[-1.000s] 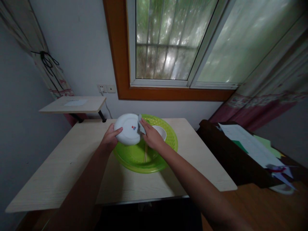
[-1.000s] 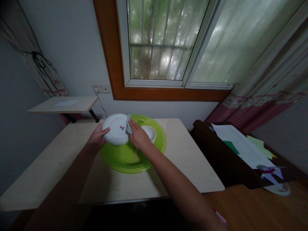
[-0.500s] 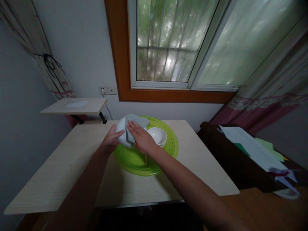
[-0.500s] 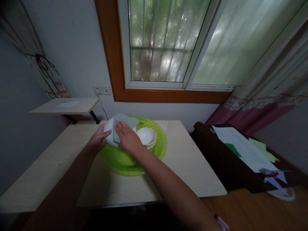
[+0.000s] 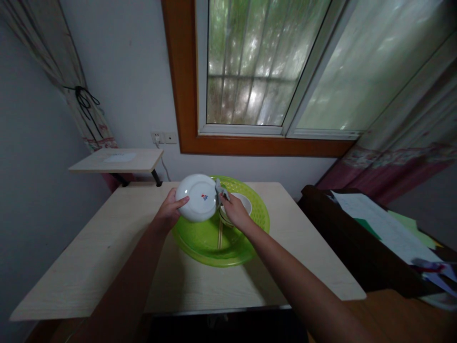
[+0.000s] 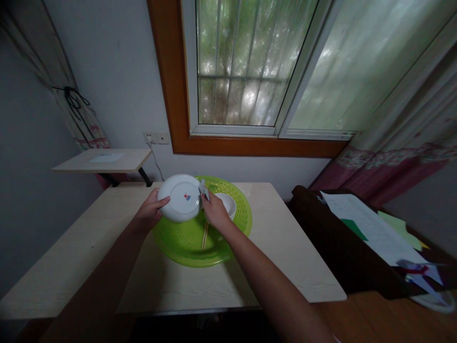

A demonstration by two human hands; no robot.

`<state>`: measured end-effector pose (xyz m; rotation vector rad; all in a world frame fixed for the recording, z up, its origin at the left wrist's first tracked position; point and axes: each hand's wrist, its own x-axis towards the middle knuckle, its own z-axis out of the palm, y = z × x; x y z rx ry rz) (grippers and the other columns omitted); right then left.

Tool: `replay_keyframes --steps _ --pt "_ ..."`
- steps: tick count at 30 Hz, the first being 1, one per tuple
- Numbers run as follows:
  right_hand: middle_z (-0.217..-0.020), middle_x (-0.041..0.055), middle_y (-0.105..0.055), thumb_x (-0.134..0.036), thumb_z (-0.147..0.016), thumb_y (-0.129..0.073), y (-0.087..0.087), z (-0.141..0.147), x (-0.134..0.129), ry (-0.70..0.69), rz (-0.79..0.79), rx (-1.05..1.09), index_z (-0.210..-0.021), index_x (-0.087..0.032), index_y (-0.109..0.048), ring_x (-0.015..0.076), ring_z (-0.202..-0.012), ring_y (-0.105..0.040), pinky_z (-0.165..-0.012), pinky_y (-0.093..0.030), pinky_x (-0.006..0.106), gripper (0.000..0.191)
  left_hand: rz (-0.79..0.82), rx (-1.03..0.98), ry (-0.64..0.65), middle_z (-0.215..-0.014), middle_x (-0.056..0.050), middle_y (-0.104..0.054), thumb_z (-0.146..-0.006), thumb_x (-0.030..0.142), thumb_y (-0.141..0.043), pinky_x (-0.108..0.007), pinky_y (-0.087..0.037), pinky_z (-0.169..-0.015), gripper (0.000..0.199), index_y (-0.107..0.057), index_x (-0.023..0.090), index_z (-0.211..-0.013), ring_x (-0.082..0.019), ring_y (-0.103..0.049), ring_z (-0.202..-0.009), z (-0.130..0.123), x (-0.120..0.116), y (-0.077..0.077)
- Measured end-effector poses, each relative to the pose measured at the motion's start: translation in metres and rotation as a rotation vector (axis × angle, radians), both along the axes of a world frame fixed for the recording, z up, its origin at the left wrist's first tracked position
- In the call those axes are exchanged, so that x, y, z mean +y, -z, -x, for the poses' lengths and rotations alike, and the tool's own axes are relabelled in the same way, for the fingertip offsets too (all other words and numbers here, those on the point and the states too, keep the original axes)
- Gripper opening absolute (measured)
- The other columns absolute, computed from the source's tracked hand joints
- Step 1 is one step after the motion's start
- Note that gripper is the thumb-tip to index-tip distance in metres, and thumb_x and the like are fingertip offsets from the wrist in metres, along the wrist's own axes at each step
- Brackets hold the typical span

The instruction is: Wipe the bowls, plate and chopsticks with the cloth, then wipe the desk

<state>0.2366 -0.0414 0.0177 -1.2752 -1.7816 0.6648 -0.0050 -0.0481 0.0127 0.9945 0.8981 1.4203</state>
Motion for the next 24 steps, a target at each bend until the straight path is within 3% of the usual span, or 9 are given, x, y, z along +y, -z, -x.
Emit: replay_keyframes --steps 5,15,24 --pt "-0.141 0.0099 -0.063 -0.032 -0.101 -0.044 -0.016 0.012 0.009 -0.049 -0.121 -0.006 -0.138 -0.020 -0.061 0.0254 -0.131 -0.059 -0.114 -0.043 0.046 0.043 0.024 -0.003 0.028 -0.103 -0.005 -0.068 -0.064 0.033 -0.088 -0.033 -0.050 -0.079 0.059 -0.053 0.019 -0.109 -0.024 -0.066 -0.091 0.000 -0.001 -0.002" --pt "-0.161 0.0128 -0.041 -0.005 -0.083 -0.051 -0.041 0.046 0.016 -0.285 -0.390 -0.349 -0.152 -0.017 -0.046 0.0240 -0.152 -0.032 -0.126 -0.026 0.050 0.070 0.017 -0.043 0.067 -0.105 -0.005 -0.069 -0.063 0.031 -0.089 -0.033 -0.050 -0.082 0.059 -0.055 0.019 -0.109 -0.023 -0.067 -0.092 0.000 -0.001 -0.001" --pt "-0.150 0.0124 -0.056 -0.025 -0.099 -0.046 -0.030 0.027 0.017 -0.125 -0.242 -0.112 -0.144 -0.018 -0.055 0.0242 -0.139 -0.052 -0.120 -0.036 0.045 0.047 0.024 -0.032 0.048 -0.098 -0.005 -0.071 -0.061 0.033 -0.090 -0.032 -0.050 -0.076 0.058 -0.055 0.018 -0.105 -0.024 -0.067 -0.087 0.001 -0.001 -0.001"
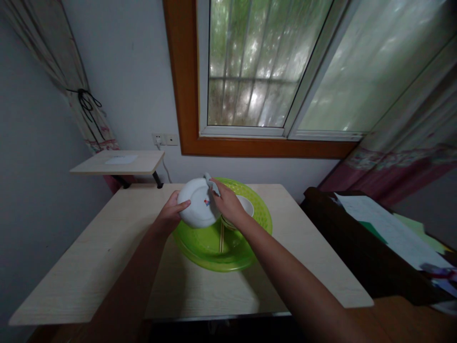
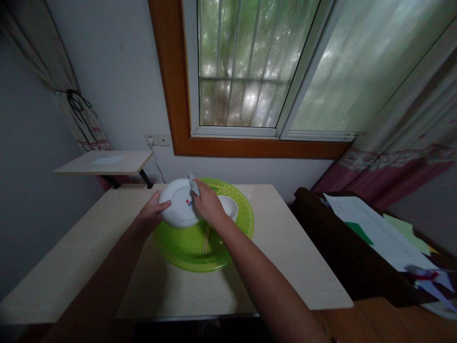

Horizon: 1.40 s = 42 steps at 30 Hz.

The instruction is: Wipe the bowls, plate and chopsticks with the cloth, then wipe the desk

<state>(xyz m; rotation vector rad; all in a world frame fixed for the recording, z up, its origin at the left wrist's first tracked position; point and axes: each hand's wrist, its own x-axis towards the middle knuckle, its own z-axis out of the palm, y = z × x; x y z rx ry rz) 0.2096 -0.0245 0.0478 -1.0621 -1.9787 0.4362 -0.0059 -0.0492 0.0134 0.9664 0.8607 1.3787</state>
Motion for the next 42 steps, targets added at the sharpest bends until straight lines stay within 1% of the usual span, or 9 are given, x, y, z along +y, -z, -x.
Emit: replay_keyframes --steps 5,8,10,18,22,26,30,35,42 --pt "-0.133 0.0110 -0.068 -0.032 -0.101 -0.044 0.009 -0.016 -0.004 0.057 0.113 0.110 -0.133 -0.019 -0.065 0.0271 -0.123 -0.063 -0.109 -0.046 0.045 0.040 -0.002 0.010 -0.007 -0.096 -0.004 -0.070 -0.065 0.035 -0.088 -0.031 -0.049 -0.075 0.053 -0.056 0.019 -0.104 -0.024 -0.067 -0.088 0.002 -0.001 0.001" --pt "-0.121 0.0113 -0.073 -0.033 -0.100 -0.045 0.012 -0.018 -0.005 0.140 0.199 0.101 -0.122 -0.019 -0.070 0.0286 -0.111 -0.068 -0.102 -0.050 0.045 0.036 0.001 0.010 -0.002 -0.096 -0.004 -0.070 -0.065 0.034 -0.089 -0.030 -0.049 -0.075 0.053 -0.056 0.018 -0.104 -0.023 -0.066 -0.086 0.002 -0.001 0.000" --pt "-0.119 0.0124 -0.074 -0.032 -0.100 -0.045 0.012 -0.018 -0.005 0.163 0.218 0.081 -0.121 -0.018 -0.071 0.0289 -0.110 -0.068 -0.100 -0.051 0.044 0.036 -0.008 0.015 0.004 -0.097 -0.004 -0.070 -0.065 0.034 -0.088 -0.030 -0.049 -0.075 0.053 -0.056 0.018 -0.104 -0.023 -0.066 -0.087 0.001 -0.001 -0.001" --pt "-0.141 0.0135 -0.062 -0.024 -0.099 -0.044 0.000 -0.006 -0.006 0.074 0.072 0.023 -0.140 -0.017 -0.058 0.0251 -0.131 -0.058 -0.114 -0.040 0.043 0.044 -0.005 -0.001 0.041 -0.097 -0.005 -0.070 -0.064 0.033 -0.089 -0.030 -0.049 -0.075 0.057 -0.056 0.017 -0.107 -0.022 -0.066 -0.085 0.000 -0.003 -0.003" --pt "-0.152 0.0158 -0.052 -0.016 -0.095 -0.048 -0.006 0.005 -0.004 0.030 -0.010 -0.102 -0.147 -0.014 -0.052 0.0241 -0.141 -0.048 -0.121 -0.034 0.043 0.052 -0.007 -0.008 0.075 -0.096 -0.005 -0.070 -0.064 0.031 -0.089 -0.029 -0.049 -0.074 0.054 -0.057 0.017 -0.104 -0.021 -0.066 -0.082 -0.001 -0.003 -0.002" --pt "-0.159 0.0145 -0.044 -0.008 -0.087 -0.051 -0.014 0.017 -0.008 -0.041 -0.106 -0.264 -0.151 -0.014 -0.047 0.0246 -0.148 -0.038 -0.124 -0.027 0.047 0.064 -0.008 -0.017 0.089 -0.098 -0.005 -0.070 -0.065 0.028 -0.089 -0.029 -0.050 -0.076 0.054 -0.057 0.017 -0.107 -0.020 -0.067 -0.084 -0.001 -0.002 -0.001" --pt "-0.161 0.0136 -0.040 -0.007 -0.084 -0.051 -0.022 0.025 -0.016 -0.100 -0.155 -0.366 -0.152 -0.013 -0.045 0.0270 -0.151 -0.032 -0.125 -0.024 0.050 0.068 -0.010 -0.047 0.089 -0.099 -0.005 -0.070 -0.063 0.027 -0.090 -0.030 -0.051 -0.079 0.057 -0.057 0.017 -0.109 -0.021 -0.067 -0.086 -0.001 -0.001 -0.001" --pt "-0.160 0.0119 -0.042 -0.009 -0.086 -0.050 -0.016 0.023 -0.012 -0.054 -0.129 -0.301 -0.152 -0.016 -0.046 0.0264 -0.150 -0.034 -0.125 -0.025 0.052 0.066 -0.004 -0.046 0.057 -0.094 -0.004 -0.070 -0.061 0.028 -0.090 -0.029 -0.050 -0.075 0.055 -0.056 0.017 -0.102 -0.019 -0.066 -0.081 -0.002 -0.001 -0.003" --pt "-0.154 0.0156 -0.050 -0.019 -0.096 -0.045 -0.001 0.009 -0.004 0.011 -0.059 -0.064 -0.147 -0.012 -0.052 0.0234 -0.144 -0.045 -0.124 -0.029 0.043 0.052 0.004 -0.023 -0.001 -0.094 -0.004 -0.069 -0.059 0.032 -0.090 -0.030 -0.049 -0.074 0.057 -0.054 0.017 -0.101 -0.020 -0.065 -0.082 -0.002 0.000 -0.003"
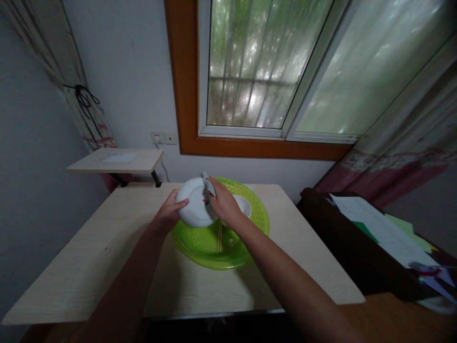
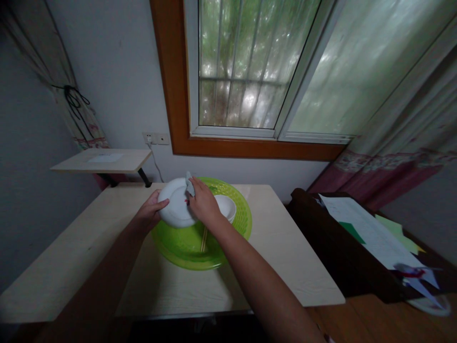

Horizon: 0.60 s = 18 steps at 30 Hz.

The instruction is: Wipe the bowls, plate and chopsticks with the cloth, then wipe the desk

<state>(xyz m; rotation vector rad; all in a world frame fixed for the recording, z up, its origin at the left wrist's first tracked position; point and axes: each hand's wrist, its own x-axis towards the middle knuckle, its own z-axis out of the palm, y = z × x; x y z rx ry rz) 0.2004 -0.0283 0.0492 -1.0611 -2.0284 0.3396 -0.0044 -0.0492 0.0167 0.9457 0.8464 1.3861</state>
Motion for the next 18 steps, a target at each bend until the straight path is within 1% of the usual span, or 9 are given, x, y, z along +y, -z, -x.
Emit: replay_keyframes --steps 3,6,10,13,15,18 --pt "-0.152 0.0141 -0.053 -0.027 -0.099 -0.043 0.005 -0.007 -0.004 0.010 0.059 0.100 -0.145 -0.014 -0.054 0.0233 -0.142 -0.048 -0.123 -0.031 0.043 0.049 -0.002 0.012 -0.024 -0.095 -0.003 -0.068 -0.060 0.032 -0.089 -0.030 -0.049 -0.076 0.058 -0.054 0.018 -0.104 -0.021 -0.065 -0.084 0.000 0.001 0.001" --pt "-0.147 0.0124 -0.058 -0.033 -0.100 -0.043 0.009 -0.014 -0.009 0.055 0.128 0.183 -0.140 -0.018 -0.058 0.0248 -0.137 -0.053 -0.119 -0.035 0.045 0.045 -0.009 0.034 -0.031 -0.097 -0.003 -0.067 -0.062 0.032 -0.087 -0.030 -0.048 -0.077 0.056 -0.053 0.018 -0.104 -0.022 -0.064 -0.087 0.000 0.001 0.002" --pt "-0.128 0.0111 -0.070 -0.036 -0.101 -0.042 0.010 -0.021 -0.012 0.151 0.259 0.219 -0.125 -0.019 -0.067 0.0262 -0.119 -0.064 -0.107 -0.046 0.043 0.039 -0.003 0.034 -0.031 -0.100 -0.004 -0.067 -0.064 0.032 -0.087 -0.031 -0.048 -0.076 0.055 -0.053 0.018 -0.105 -0.022 -0.065 -0.089 0.001 -0.001 0.002" --pt "-0.120 0.0120 -0.073 -0.037 -0.102 -0.041 0.007 -0.022 -0.011 0.220 0.331 0.197 -0.117 -0.018 -0.070 0.0271 -0.111 -0.067 -0.102 -0.049 0.043 0.038 -0.009 0.020 -0.015 -0.102 -0.005 -0.067 -0.064 0.031 -0.087 -0.031 -0.049 -0.078 0.056 -0.053 0.018 -0.107 -0.022 -0.065 -0.091 0.000 -0.002 0.000" --pt "-0.124 0.0130 -0.071 -0.033 -0.101 -0.041 0.003 -0.018 -0.010 0.214 0.301 0.171 -0.121 -0.016 -0.069 0.0268 -0.115 -0.065 -0.104 -0.047 0.042 0.037 -0.008 0.023 0.008 -0.102 -0.005 -0.067 -0.064 0.030 -0.087 -0.031 -0.050 -0.078 0.056 -0.053 0.018 -0.108 -0.022 -0.065 -0.091 0.000 -0.002 0.000" --pt "-0.141 0.0151 -0.062 -0.023 -0.099 -0.043 -0.006 -0.006 -0.008 0.153 0.158 0.083 -0.136 -0.014 -0.060 0.0249 -0.131 -0.057 -0.114 -0.040 0.040 0.042 -0.007 0.030 0.048 -0.101 -0.005 -0.068 -0.064 0.029 -0.088 -0.031 -0.050 -0.077 0.056 -0.053 0.018 -0.107 -0.021 -0.065 -0.089 0.001 -0.002 -0.001"
